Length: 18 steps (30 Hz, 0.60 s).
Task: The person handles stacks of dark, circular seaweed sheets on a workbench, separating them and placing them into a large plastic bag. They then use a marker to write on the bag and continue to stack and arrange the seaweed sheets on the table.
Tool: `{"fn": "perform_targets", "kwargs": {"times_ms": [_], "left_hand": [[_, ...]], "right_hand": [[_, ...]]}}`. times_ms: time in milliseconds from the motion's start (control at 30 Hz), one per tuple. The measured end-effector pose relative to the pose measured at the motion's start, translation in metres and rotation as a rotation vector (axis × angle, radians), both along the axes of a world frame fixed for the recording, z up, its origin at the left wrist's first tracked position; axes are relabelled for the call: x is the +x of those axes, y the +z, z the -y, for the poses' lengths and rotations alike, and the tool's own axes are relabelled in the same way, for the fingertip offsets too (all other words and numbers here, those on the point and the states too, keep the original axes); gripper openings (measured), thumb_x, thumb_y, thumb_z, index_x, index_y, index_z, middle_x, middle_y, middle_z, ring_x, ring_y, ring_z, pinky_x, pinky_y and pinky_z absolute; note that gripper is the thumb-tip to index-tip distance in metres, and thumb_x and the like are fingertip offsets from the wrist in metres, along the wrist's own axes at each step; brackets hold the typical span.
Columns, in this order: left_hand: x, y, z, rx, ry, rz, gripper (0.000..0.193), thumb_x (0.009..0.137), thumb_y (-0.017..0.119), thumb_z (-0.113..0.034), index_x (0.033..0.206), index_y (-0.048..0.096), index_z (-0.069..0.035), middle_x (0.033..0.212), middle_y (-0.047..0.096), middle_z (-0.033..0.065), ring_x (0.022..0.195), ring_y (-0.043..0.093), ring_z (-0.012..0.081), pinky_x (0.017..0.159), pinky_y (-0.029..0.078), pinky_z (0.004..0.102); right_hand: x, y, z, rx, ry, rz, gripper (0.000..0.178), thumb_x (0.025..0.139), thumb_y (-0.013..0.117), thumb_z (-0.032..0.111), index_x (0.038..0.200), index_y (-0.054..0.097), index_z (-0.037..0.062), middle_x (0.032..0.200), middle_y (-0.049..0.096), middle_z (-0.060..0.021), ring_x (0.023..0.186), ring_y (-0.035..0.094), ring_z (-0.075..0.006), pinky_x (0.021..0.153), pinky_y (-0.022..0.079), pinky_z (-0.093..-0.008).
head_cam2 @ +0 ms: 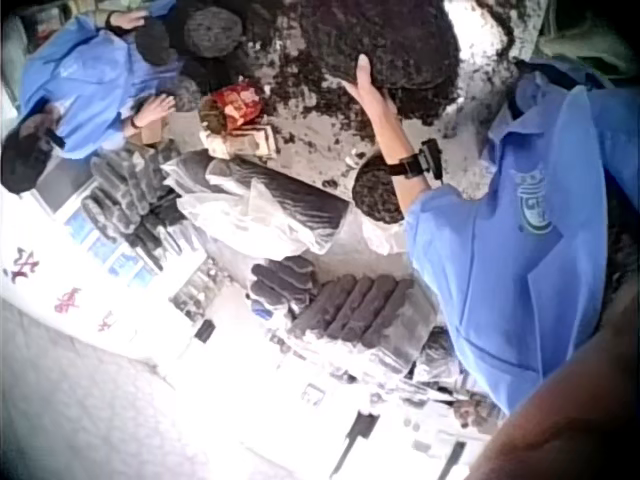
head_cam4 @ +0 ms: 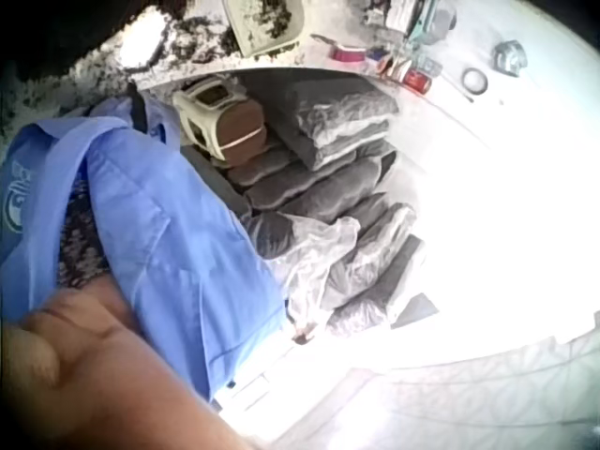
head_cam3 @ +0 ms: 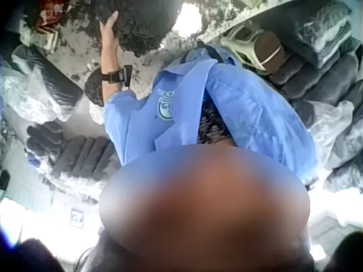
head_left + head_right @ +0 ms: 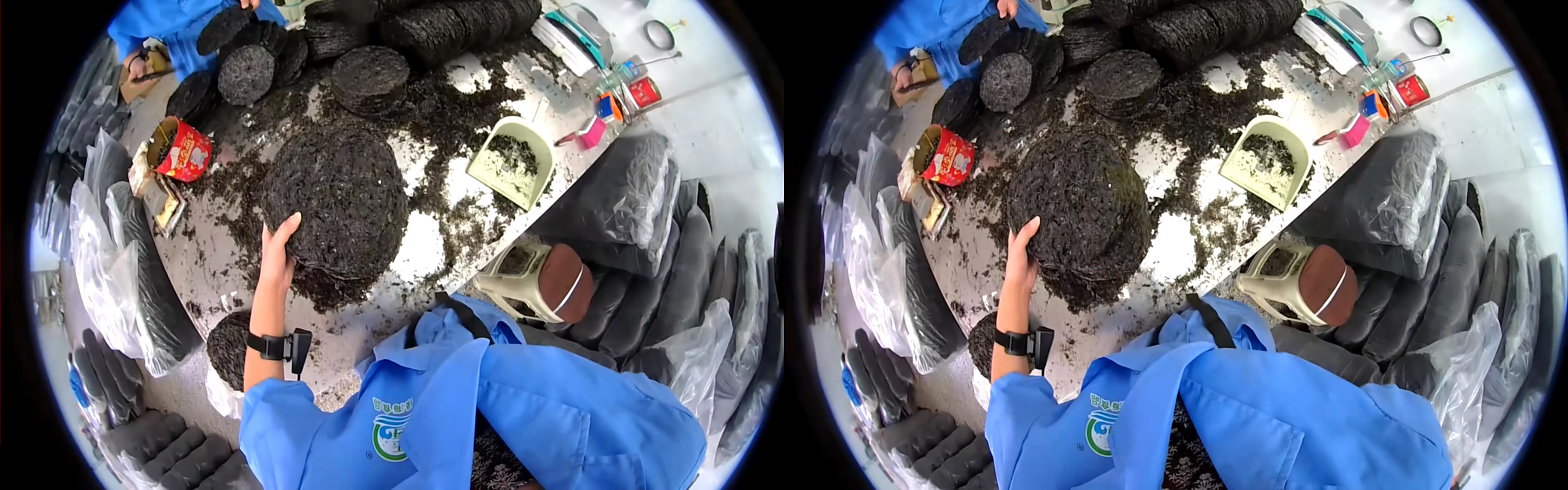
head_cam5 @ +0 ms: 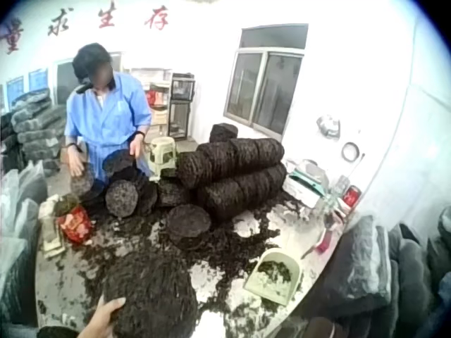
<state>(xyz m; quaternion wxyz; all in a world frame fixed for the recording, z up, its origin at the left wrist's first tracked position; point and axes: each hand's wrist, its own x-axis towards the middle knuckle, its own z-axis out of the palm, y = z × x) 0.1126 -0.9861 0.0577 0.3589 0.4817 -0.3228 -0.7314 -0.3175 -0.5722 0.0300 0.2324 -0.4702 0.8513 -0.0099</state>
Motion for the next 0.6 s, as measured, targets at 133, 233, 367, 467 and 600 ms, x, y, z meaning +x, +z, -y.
{"fn": "perform_targets", "kwargs": {"times_ms": [133,233,367,467,600], "left_hand": [[-0.005,-0.009,-0.005,-0.048,0.012,-0.032,0.061,0.078,0.072,-0.020,0.130,0.041,-0.007,0.118,0.054,0.0085,0.108,0.054,0.0222,0.088,0.048,0.0376],[-0.009,-0.004,-0.010,-0.043,0.038,0.009,0.061,0.078,0.071,-0.019,0.130,0.041,-0.007,0.120,0.053,0.0084,0.108,0.054,0.0221,0.090,0.047,0.0364],[-0.011,-0.006,-0.016,-0.097,0.006,-0.051,0.057,0.079,0.071,-0.018,0.127,0.043,-0.006,0.116,0.055,0.0076,0.107,0.054,0.0211,0.090,0.046,0.0343],[-0.005,-0.014,-0.014,-0.089,0.034,-0.038,0.054,0.078,0.072,-0.017,0.124,0.045,-0.007,0.115,0.055,0.0067,0.106,0.054,0.0199,0.089,0.045,0.0344],[-0.011,-0.003,-0.026,-0.087,0.061,0.017,0.059,0.076,0.073,-0.022,0.125,0.044,-0.007,0.117,0.055,0.0074,0.106,0.054,0.0204,0.090,0.045,0.0351]], "right_hand": [[0.000,-0.001,-0.007,0.010,0.012,0.015,0.020,0.081,0.059,0.009,0.100,0.059,0.0035,0.093,0.060,-0.0140,0.084,0.059,-0.0315,0.068,0.048,-0.0393],[-0.008,-0.003,0.001,-0.007,0.034,0.020,0.019,0.082,0.058,0.009,0.100,0.059,0.0036,0.092,0.060,-0.0139,0.083,0.059,-0.0316,0.067,0.048,-0.0392],[-0.009,-0.007,0.002,-0.023,0.056,0.028,0.019,0.082,0.058,0.009,0.100,0.059,0.0037,0.091,0.060,-0.0138,0.081,0.059,-0.0318,0.066,0.049,-0.0392],[-0.011,-0.010,0.009,-0.053,0.085,0.046,0.018,0.082,0.057,0.010,0.099,0.059,0.0037,0.090,0.060,-0.0137,0.080,0.059,-0.0319,0.066,0.049,-0.0391],[-0.013,-0.012,0.013,-0.054,0.127,0.068,0.018,0.083,0.057,0.010,0.099,0.059,0.0038,0.089,0.060,-0.0135,0.078,0.059,-0.0321,0.065,0.049,-0.0391]]}}
